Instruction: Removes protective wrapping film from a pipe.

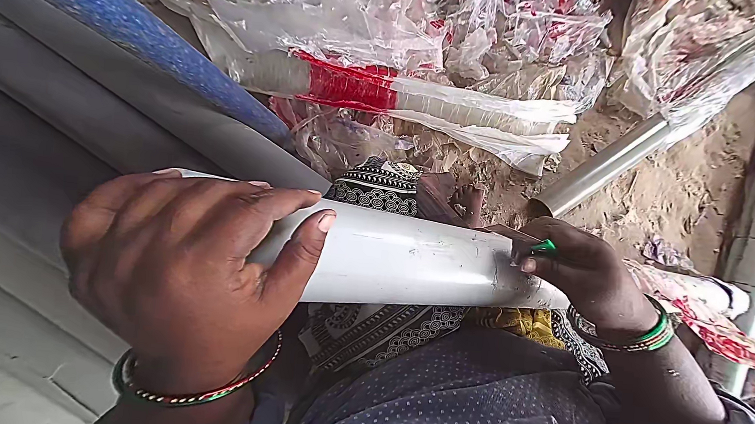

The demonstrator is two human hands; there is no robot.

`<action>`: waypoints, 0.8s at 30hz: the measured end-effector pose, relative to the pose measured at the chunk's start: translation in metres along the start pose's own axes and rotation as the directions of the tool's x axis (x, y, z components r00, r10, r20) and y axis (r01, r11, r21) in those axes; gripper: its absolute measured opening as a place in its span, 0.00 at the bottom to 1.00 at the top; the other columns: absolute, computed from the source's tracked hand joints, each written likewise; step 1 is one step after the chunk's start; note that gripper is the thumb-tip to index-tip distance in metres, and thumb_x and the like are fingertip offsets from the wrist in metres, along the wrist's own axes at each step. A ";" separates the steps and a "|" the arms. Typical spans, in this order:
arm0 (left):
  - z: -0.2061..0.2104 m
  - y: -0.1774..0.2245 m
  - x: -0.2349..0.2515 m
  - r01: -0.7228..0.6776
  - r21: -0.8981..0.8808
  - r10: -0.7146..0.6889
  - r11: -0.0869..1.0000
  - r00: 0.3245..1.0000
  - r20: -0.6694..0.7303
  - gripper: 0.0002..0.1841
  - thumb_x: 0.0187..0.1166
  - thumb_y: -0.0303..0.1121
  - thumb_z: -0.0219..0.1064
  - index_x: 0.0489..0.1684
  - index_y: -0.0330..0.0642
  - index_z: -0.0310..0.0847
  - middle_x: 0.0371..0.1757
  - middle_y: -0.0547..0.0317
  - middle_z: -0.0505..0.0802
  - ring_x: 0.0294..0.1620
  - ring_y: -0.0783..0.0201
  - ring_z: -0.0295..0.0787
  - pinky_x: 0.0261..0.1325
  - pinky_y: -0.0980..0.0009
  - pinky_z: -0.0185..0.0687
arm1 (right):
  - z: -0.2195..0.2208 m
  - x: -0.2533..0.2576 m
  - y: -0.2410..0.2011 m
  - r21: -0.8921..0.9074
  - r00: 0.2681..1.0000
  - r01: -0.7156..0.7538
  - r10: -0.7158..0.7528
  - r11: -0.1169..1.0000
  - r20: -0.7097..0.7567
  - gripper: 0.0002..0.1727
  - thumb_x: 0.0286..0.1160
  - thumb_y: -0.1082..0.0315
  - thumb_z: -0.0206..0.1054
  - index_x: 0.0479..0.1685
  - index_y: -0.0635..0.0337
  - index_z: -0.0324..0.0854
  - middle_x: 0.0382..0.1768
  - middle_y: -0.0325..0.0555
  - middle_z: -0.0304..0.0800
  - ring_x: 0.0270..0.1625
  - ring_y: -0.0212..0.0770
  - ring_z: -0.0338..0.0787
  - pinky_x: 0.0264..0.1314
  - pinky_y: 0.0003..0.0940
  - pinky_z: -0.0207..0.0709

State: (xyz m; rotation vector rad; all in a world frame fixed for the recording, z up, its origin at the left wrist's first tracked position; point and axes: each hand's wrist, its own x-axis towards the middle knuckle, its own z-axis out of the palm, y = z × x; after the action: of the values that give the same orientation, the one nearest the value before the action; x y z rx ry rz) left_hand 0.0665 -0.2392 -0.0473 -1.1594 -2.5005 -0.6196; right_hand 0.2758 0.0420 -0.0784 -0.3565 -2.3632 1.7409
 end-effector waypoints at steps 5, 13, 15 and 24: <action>0.000 -0.002 0.001 -0.005 -0.002 0.005 1.000 1.000 0.011 0.22 0.83 0.51 0.62 0.50 0.40 0.93 0.47 0.40 0.95 0.53 0.42 0.91 0.72 0.40 0.68 | -0.016 -0.008 -0.012 0.096 0.970 -0.152 0.167 0.984 -0.177 0.02 0.74 0.63 0.72 0.39 0.44 0.89 0.31 0.19 0.87 0.26 0.14 0.76 0.29 0.10 0.69; 0.000 0.000 0.002 -0.006 0.010 0.006 1.000 1.000 0.002 0.23 0.84 0.51 0.61 0.49 0.40 0.93 0.44 0.39 0.95 0.51 0.41 0.91 0.70 0.41 0.69 | -0.005 -0.001 -0.007 -0.350 0.968 -0.239 0.192 0.906 -0.164 0.14 0.71 0.58 0.74 0.50 0.56 0.90 0.42 0.34 0.89 0.35 0.21 0.80 0.37 0.20 0.73; 0.000 0.000 0.002 -0.005 0.005 0.005 1.000 1.000 0.000 0.23 0.83 0.51 0.62 0.48 0.40 0.93 0.44 0.38 0.95 0.52 0.40 0.90 0.70 0.40 0.69 | -0.003 -0.004 -0.004 -0.431 0.984 -0.176 0.145 0.885 -0.103 0.18 0.68 0.57 0.76 0.52 0.57 0.91 0.47 0.42 0.90 0.37 0.28 0.83 0.39 0.27 0.77; 0.002 -0.004 -0.001 -0.003 -0.011 0.003 1.000 1.000 0.005 0.23 0.84 0.51 0.61 0.50 0.39 0.92 0.47 0.37 0.94 0.54 0.39 0.90 0.71 0.40 0.69 | 0.006 -0.019 0.003 -0.352 0.995 0.049 -0.075 0.935 -0.059 0.08 0.74 0.67 0.68 0.37 0.61 0.90 0.41 0.42 0.89 0.42 0.22 0.85 0.45 0.15 0.78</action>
State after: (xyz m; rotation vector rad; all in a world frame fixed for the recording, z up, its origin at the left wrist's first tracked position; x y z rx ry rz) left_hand 0.0637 -0.2410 -0.0498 -1.1704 -2.5019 -0.6314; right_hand 0.2925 0.0316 -0.0833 -0.3813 -2.5980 1.2515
